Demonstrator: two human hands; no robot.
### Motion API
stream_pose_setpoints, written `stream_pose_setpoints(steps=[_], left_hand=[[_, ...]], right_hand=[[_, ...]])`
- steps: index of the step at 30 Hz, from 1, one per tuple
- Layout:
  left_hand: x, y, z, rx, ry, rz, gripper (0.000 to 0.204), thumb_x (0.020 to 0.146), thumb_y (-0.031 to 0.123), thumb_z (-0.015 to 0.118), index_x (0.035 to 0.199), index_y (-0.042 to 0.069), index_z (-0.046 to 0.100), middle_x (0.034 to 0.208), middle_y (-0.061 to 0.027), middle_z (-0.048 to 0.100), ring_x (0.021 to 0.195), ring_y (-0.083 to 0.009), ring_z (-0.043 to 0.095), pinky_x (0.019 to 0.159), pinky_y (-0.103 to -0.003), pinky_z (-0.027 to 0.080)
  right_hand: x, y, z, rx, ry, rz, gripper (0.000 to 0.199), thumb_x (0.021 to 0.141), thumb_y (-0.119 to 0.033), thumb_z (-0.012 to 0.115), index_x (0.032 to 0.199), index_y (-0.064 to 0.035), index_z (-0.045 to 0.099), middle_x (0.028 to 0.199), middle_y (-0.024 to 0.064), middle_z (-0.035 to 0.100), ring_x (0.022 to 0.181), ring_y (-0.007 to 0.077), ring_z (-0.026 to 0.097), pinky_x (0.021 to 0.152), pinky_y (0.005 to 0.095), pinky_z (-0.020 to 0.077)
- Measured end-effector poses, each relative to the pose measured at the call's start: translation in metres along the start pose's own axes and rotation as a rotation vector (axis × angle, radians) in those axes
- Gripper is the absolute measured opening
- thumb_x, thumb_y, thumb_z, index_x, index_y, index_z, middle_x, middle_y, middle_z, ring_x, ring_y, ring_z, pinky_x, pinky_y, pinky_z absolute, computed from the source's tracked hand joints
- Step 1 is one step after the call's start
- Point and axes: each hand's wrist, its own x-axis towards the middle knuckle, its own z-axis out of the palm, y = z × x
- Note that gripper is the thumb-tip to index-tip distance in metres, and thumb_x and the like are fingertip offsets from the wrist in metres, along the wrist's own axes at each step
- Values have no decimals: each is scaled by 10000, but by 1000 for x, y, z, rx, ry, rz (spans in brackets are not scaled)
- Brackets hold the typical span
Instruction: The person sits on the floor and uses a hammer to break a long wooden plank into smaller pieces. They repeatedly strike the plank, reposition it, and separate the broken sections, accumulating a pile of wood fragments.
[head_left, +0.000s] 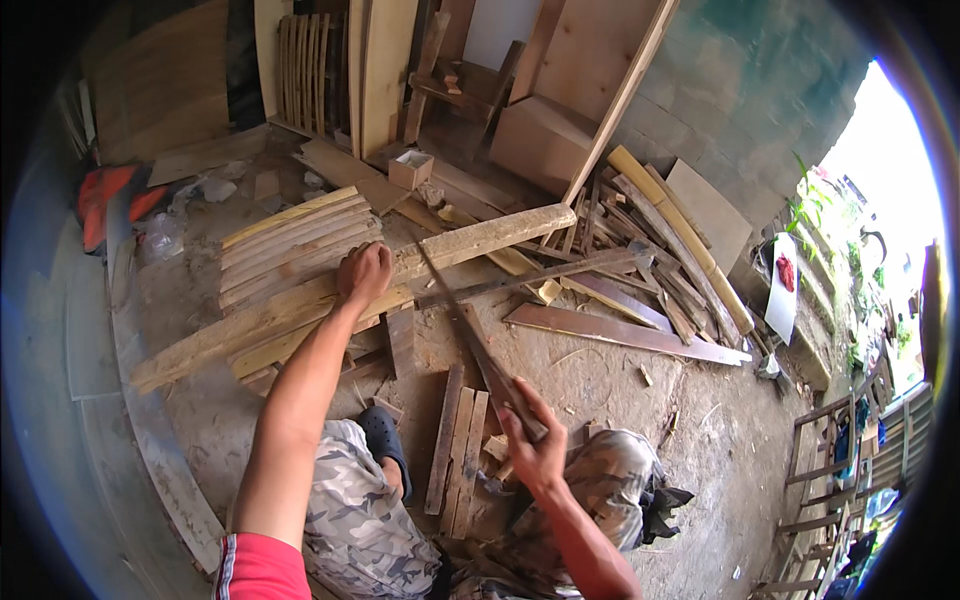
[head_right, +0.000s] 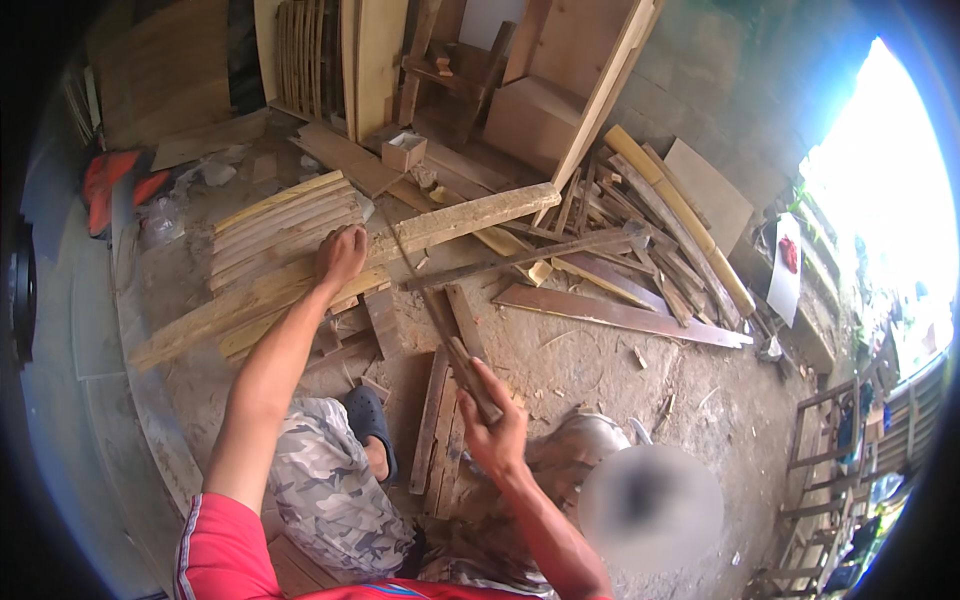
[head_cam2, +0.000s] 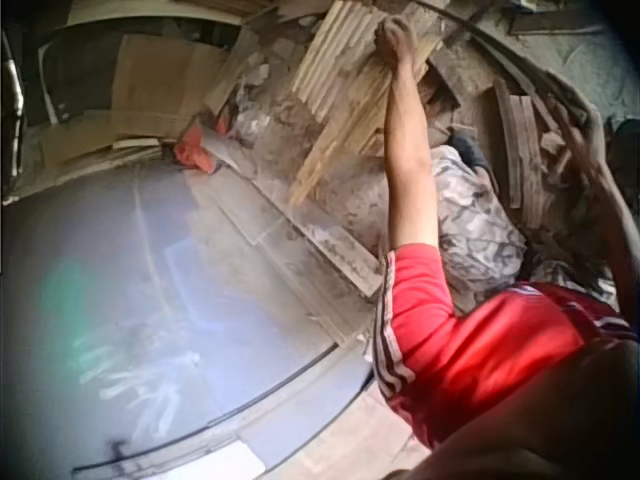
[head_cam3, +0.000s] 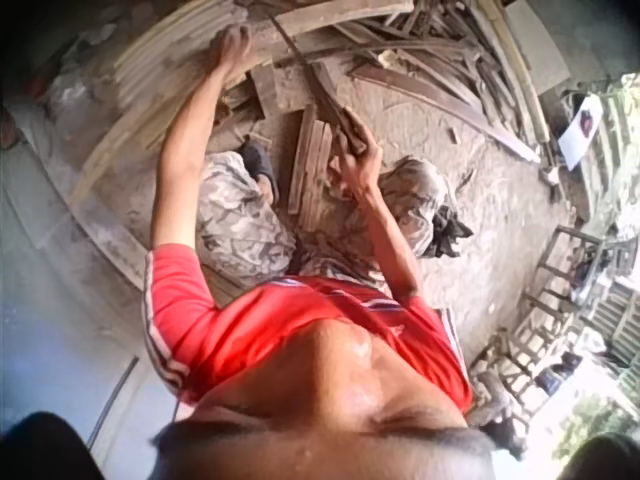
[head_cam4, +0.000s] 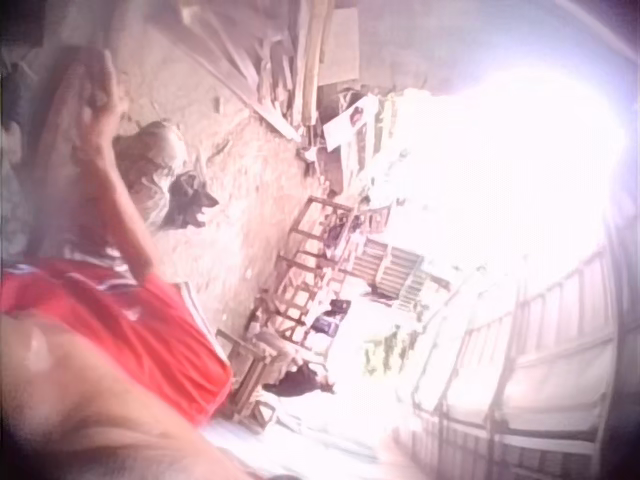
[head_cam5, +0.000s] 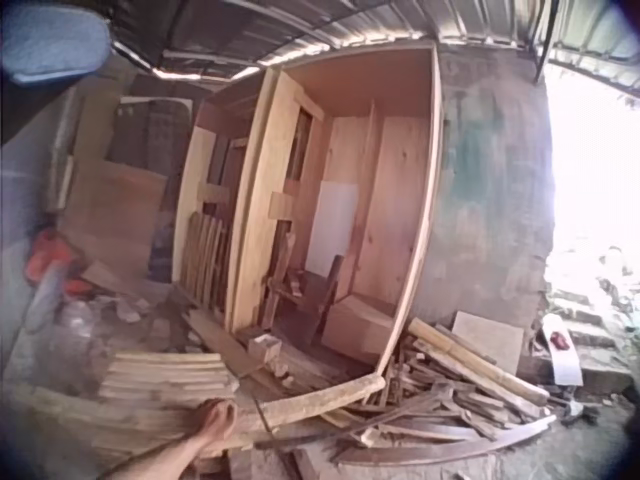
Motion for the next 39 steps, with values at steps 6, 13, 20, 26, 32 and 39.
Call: stream_pose_setpoints(steps=[6,13,20,26,32,39], left_hand=[[-29,-21,-29,393,-263,80,764,896,598,553,1406,43,426,1415,-187,471,1329,-350,429,1114,-508,311],[-27,-20,-38,384,-326,40,857,882,651,539,1446,27,375,1422,-173,456,1337,-327,422,1138,-519,270],[-28,5,-32,340,-375,81,798,878,635,553,1383,31,426,1360,-177,499,1277,-333,474,1072,-523,330],[-17,6,-35,348,-454,81,852,850,627,579,1391,-14,430,1358,-193,494,1283,-343,464,1068,-539,337],[-8,17,-31,384,-466,152,888,856,611,570,1414,-60,408,1426,-218,439,1343,-337,415,1119,-526,319],[1,8,-24,365,-506,169,868,856,612,571,1394,-55,430,1400,-200,452,1344,-327,411,1110,-505,333]], right_hand=[[-7,-10,-52,115,7,131,466,922,-122,689,1357,-19,554,1089,119,713,959,110,625,855,262,498],[-10,13,-78,137,35,157,463,920,-102,677,1352,1,547,1059,121,710,935,105,614,831,250,486],[-26,33,-85,185,40,118,451,901,-43,657,1333,37,552,887,70,700,735,80,611,687,236,501],[-20,21,-77,272,-67,242,481,898,-54,674,1352,30,540,993,128,730,849,105,657,767,257,519],[-9,14,-43,162,-109,103,496,886,-70,696,1353,5,547,1094,184,718,986,144,671,845,277,514],[3,13,-10,94,-112,48,500,897,-92,694,1366,-13,538,1090,170,704,975,154,658,824,278,513]])
